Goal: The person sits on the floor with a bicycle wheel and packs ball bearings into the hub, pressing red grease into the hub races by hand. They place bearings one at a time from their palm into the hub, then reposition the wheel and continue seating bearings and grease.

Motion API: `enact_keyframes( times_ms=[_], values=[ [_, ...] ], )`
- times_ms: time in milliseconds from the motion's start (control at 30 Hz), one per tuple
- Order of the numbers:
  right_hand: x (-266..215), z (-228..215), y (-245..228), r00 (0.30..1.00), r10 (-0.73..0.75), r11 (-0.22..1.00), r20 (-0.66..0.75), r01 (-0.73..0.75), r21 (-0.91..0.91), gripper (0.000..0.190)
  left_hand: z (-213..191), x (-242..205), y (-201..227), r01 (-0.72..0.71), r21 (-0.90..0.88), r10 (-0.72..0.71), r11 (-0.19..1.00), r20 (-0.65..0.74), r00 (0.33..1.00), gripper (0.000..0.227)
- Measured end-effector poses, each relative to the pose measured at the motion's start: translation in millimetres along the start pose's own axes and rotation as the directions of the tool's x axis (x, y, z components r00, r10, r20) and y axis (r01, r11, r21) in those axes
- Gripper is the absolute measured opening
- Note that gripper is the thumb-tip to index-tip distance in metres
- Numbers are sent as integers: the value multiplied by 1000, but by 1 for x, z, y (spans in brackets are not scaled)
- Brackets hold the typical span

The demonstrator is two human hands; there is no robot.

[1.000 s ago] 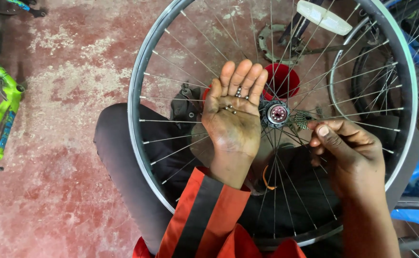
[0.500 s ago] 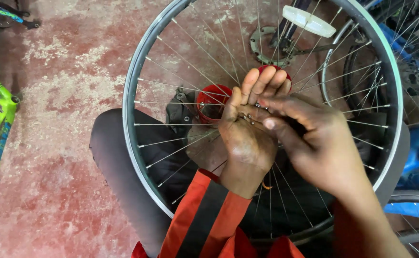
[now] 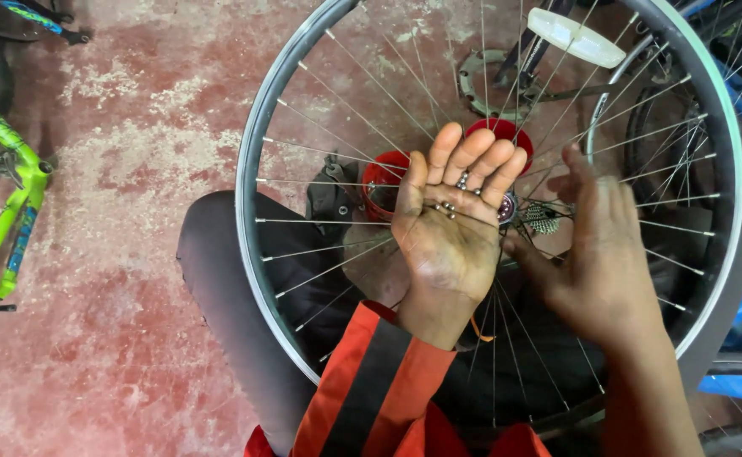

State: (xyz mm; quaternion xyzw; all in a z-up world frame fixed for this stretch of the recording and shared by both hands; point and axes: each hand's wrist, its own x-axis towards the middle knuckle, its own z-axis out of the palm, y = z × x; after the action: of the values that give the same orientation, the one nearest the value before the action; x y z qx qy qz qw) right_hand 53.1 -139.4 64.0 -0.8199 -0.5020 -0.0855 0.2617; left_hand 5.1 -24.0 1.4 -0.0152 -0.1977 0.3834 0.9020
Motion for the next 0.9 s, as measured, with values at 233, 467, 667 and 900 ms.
enact_keyframes(
  times_ms=[233, 467, 667, 900],
  values=[
    [-7, 7, 8, 988, 32, 998, 150, -41, 55, 115, 1, 0, 3, 7, 25, -5, 1000, -84, 996, 42],
    [-6, 41, 0, 1000, -1, 991, -6, 0, -136, 107, 6, 3, 6, 9, 49, 2, 999, -213, 977, 38],
    [-10, 48, -5, 975, 44, 999, -217, -41, 15, 96, 27, 8, 29, 19, 29, -14, 999, -157, 988, 35],
    [28, 15, -7, 942, -37, 949, -334, 138, 284, 97, 80, 10, 85, -68, 95, 74, 993, -56, 996, 35]
  ],
)
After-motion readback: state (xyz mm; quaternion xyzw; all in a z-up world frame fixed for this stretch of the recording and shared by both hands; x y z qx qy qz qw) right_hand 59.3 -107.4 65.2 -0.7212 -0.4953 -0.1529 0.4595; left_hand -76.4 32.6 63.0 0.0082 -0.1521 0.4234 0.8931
